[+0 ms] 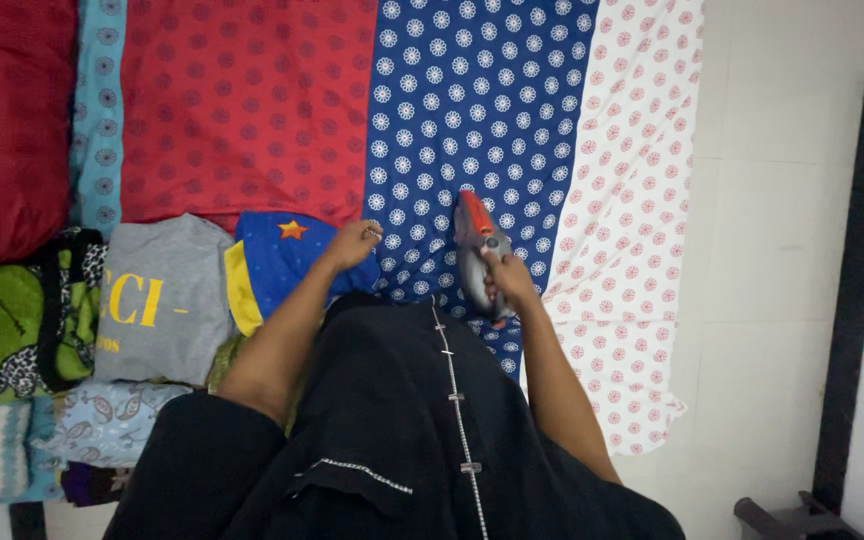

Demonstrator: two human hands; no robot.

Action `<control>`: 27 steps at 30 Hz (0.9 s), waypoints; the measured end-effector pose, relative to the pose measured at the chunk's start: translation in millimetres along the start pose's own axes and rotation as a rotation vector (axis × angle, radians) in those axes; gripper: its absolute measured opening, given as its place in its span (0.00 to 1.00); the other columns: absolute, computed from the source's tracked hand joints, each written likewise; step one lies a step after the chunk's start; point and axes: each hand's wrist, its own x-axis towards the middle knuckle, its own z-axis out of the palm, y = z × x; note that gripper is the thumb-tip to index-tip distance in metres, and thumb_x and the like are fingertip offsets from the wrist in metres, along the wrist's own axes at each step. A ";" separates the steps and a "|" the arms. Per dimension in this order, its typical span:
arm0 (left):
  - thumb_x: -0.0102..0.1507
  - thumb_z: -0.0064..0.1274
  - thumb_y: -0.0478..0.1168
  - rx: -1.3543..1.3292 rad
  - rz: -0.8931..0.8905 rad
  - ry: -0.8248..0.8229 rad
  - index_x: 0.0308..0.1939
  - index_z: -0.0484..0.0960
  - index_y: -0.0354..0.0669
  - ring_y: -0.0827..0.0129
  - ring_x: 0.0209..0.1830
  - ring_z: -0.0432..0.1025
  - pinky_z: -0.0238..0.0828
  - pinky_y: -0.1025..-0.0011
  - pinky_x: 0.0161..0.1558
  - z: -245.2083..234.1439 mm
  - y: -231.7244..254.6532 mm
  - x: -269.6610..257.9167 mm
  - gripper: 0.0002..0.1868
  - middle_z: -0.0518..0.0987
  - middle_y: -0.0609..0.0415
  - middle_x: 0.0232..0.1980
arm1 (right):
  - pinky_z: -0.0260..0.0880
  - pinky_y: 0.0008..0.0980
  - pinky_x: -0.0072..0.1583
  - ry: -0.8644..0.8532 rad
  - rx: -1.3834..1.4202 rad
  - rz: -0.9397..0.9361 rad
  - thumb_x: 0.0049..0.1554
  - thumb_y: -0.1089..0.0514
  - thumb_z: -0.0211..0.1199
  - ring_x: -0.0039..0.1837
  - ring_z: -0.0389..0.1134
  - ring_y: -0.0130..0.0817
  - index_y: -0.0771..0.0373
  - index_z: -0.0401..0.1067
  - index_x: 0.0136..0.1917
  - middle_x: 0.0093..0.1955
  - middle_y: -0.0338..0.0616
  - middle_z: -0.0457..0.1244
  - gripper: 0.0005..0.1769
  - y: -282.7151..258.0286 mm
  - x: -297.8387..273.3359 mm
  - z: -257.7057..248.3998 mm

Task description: The person uses a handheld vacuum cleaner to clean the surface of a bed, moving the nozzle across different colored sections of the bedsheet and smoothing the fabric with their other hand.

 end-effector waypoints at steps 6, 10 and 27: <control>0.65 0.55 0.41 -0.003 -0.011 0.051 0.51 0.83 0.41 0.69 0.35 0.75 0.72 0.68 0.39 14.4 2.9 3.5 0.13 0.81 0.54 0.35 | 0.60 0.35 0.29 -0.012 0.001 0.037 0.61 0.42 0.63 0.25 0.60 0.31 0.67 0.66 0.39 0.28 0.42 0.59 0.25 28.9 -35.5 7.3; 0.65 0.53 0.39 -0.009 0.030 0.056 0.52 0.83 0.39 0.70 0.35 0.75 0.71 0.69 0.39 12.8 6.7 3.1 0.14 0.81 0.54 0.35 | 0.57 0.34 0.29 0.020 -0.022 0.022 0.61 0.42 0.64 0.26 0.59 0.30 0.69 0.70 0.37 0.28 0.42 0.60 0.26 29.3 -45.2 -10.5; 0.64 0.54 0.39 -0.049 0.000 0.134 0.51 0.84 0.40 0.68 0.41 0.78 0.74 0.69 0.45 -8.9 -12.2 -17.0 0.14 0.85 0.50 0.41 | 0.62 0.33 0.30 0.008 -0.103 -0.215 0.62 0.41 0.61 0.26 0.63 0.29 0.66 0.70 0.33 0.27 0.41 0.62 0.27 -59.7 64.5 13.9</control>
